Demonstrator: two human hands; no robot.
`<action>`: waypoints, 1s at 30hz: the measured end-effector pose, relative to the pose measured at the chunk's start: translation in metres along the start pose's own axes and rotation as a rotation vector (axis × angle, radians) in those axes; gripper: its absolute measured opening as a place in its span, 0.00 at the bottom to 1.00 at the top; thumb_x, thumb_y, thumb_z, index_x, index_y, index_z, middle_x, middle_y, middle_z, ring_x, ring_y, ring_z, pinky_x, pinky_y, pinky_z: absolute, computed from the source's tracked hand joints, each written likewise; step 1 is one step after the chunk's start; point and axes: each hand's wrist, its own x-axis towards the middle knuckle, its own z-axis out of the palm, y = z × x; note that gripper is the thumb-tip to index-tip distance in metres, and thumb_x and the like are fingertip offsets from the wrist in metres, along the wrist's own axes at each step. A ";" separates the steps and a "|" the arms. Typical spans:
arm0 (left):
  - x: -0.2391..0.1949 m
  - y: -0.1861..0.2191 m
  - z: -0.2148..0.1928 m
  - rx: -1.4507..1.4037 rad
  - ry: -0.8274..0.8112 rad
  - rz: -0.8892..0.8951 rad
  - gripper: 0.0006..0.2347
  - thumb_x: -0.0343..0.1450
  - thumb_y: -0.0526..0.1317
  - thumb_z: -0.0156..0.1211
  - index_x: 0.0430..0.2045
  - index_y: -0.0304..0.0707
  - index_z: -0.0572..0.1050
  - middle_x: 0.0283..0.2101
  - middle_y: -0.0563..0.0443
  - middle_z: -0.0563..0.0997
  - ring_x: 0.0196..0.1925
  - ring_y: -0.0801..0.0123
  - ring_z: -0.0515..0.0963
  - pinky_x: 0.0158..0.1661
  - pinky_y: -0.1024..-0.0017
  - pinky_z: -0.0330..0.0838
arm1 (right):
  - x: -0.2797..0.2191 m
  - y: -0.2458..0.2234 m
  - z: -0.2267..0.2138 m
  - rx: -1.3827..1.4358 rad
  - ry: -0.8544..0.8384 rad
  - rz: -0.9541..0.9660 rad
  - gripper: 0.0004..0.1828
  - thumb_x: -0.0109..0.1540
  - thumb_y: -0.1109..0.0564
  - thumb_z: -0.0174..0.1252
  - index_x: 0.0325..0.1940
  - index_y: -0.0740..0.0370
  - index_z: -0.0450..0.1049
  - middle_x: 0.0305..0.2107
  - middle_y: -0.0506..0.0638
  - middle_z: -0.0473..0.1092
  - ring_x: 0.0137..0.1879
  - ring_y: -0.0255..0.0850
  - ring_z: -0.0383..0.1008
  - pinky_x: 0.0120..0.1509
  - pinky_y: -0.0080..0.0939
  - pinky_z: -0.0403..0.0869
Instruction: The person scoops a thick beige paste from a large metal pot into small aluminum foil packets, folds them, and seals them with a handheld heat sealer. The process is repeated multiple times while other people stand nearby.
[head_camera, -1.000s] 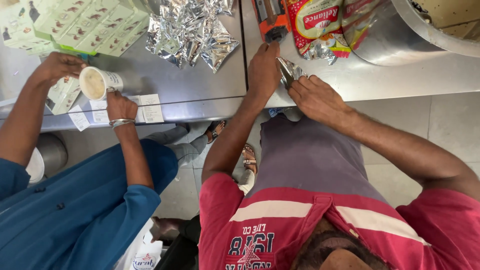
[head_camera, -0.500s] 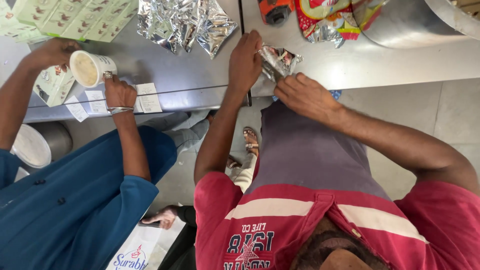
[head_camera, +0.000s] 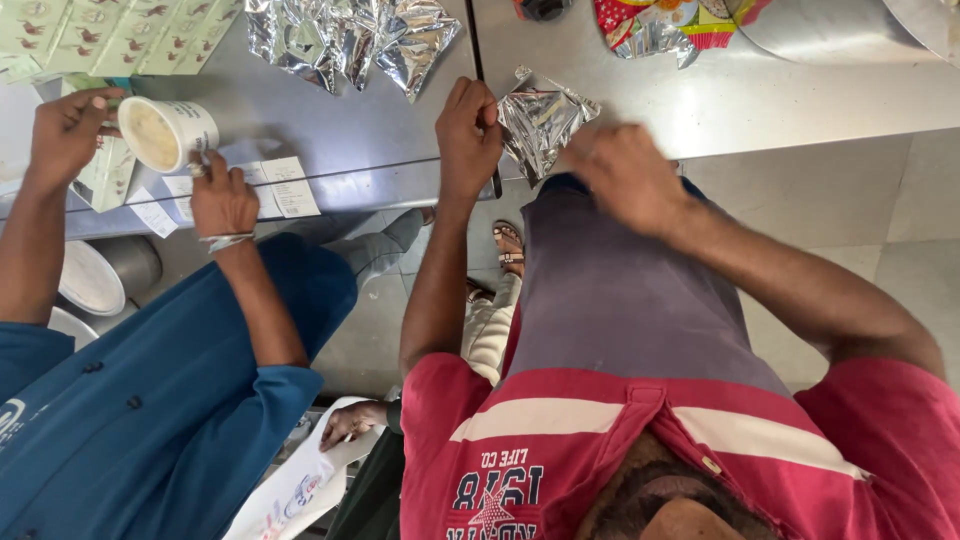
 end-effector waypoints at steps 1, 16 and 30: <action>-0.001 0.000 0.000 -0.008 0.001 0.002 0.11 0.60 0.18 0.51 0.25 0.32 0.65 0.29 0.49 0.64 0.26 0.67 0.65 0.26 0.70 0.61 | 0.003 0.004 0.003 -0.100 0.058 -0.007 0.27 0.62 0.61 0.56 0.67 0.50 0.71 0.61 0.48 0.64 0.61 0.47 0.64 0.63 0.52 0.65; 0.003 0.000 0.002 0.058 0.056 0.054 0.10 0.61 0.18 0.54 0.24 0.31 0.65 0.27 0.47 0.65 0.25 0.63 0.65 0.26 0.68 0.62 | 0.024 0.016 0.030 -0.260 0.092 0.092 0.44 0.59 0.45 0.60 0.81 0.46 0.59 0.80 0.50 0.40 0.81 0.53 0.46 0.65 0.83 0.56; 0.008 -0.004 0.004 0.008 0.044 0.127 0.10 0.59 0.18 0.51 0.23 0.31 0.65 0.27 0.45 0.66 0.26 0.62 0.66 0.27 0.65 0.61 | -0.118 0.036 0.006 -0.491 0.858 0.782 0.58 0.65 0.16 0.31 0.88 0.54 0.36 0.73 0.69 0.08 0.77 0.63 0.03 0.73 0.79 0.19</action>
